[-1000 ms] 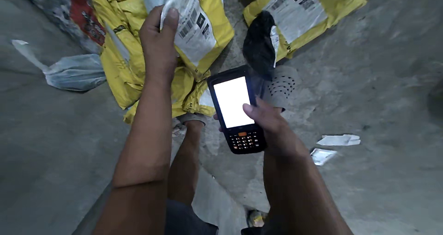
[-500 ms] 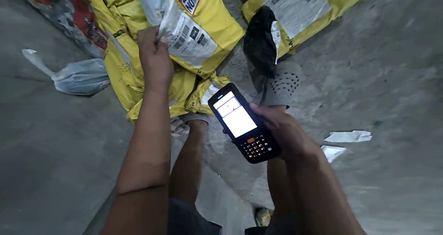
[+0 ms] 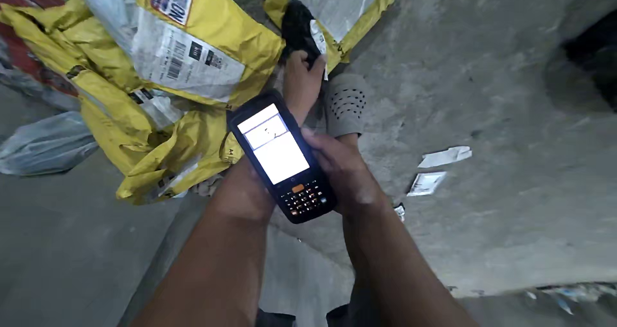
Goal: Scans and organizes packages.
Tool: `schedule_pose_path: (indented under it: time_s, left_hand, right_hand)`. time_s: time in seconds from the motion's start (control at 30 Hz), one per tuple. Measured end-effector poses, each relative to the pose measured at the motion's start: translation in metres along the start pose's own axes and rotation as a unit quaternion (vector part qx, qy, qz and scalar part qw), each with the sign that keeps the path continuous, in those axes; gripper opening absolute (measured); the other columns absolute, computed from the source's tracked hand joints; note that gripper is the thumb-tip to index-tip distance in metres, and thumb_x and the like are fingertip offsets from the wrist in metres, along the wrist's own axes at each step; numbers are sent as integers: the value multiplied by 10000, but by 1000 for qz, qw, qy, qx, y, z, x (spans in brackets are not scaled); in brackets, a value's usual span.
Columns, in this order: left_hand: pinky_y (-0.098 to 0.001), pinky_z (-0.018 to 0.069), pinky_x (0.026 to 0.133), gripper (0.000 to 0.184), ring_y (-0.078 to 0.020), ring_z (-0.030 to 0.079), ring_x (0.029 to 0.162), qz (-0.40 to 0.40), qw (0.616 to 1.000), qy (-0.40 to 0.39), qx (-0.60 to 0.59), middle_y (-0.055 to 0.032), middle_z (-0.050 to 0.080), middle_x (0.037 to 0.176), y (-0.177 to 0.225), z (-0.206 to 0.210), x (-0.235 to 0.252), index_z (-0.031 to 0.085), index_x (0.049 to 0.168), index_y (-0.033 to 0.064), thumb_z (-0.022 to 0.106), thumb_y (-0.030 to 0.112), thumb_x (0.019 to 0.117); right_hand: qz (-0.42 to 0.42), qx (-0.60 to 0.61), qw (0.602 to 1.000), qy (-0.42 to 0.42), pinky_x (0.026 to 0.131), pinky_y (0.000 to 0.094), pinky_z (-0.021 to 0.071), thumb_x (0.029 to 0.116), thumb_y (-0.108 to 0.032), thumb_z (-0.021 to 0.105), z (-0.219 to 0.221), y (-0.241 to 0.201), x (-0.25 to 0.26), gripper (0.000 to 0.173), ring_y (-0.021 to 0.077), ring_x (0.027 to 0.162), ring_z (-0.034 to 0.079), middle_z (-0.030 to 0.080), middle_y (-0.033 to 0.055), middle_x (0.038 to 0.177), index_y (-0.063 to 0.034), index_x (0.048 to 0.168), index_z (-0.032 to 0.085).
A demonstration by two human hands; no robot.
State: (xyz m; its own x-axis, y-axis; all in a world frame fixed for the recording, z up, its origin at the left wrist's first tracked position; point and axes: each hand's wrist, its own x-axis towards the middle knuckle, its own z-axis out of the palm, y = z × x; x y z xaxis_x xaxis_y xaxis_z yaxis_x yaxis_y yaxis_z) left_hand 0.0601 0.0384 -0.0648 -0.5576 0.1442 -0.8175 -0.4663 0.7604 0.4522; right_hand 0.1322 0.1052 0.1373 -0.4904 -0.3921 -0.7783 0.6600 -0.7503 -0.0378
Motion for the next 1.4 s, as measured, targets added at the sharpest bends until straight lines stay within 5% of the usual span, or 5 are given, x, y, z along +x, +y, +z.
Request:
schedule_pose_path:
  time_s: [0.27, 0.47, 0.73, 0.93, 1.4]
  left_hand:
    - [-422, 537, 664, 202, -198, 612, 733, 9, 994, 61, -89, -80, 615, 800, 44, -12, 13, 637, 897, 69, 635, 261, 957]
    - [-491, 568, 907, 321, -273, 654, 1027, -61, 832, 81, -546, -175, 625, 1120, 33, -70, -20, 478, 1284, 6, 448, -26, 966]
    - [-576, 537, 869, 388, -300, 659, 1016, -26, 707, 41, -706, -149, 658, 1036, 54, -107, -35, 557, 1079, 77, 271, 333, 1020]
    - [-588, 535, 895, 490, -302, 660, 1037, 41, 728, 58, -682, -160, 659, 1063, 56, -114, -22, 551, 1141, 72, 200, 397, 1037]
    - [-530, 583, 879, 316, -289, 691, 995, 112, 955, -7, -274, -158, 694, 1008, 62, -181, 10, 593, 1074, 5, 327, 170, 1029]
  right_hand:
    - [-102, 36, 994, 22, 783, 345, 628, 1075, -487, 294, -9, -10, -8, 513, 139, 906, 723, 731, 59, 1011, -143, 1223, 644]
    - [-51, 12, 998, 37, 823, 352, 620, 1067, -523, 277, 0, -5, -6, 562, 154, 936, 721, 732, 72, 1038, -141, 1267, 637]
    - [-34, 58, 998, -6, 861, 406, 614, 1067, -479, 245, 4, 4, 0, 577, 228, 1005, 718, 716, 148, 1125, -115, 1322, 612]
    - [-17, 124, 992, 0, 873, 495, 610, 1072, -495, 247, 4, 9, 5, 593, 351, 1036, 707, 676, 251, 1189, -93, 1390, 545]
    - [-54, -76, 989, 119, 843, 327, 611, 1089, -396, 300, 8, -3, 3, 434, 126, 948, 713, 726, 33, 1063, -185, 1328, 594]
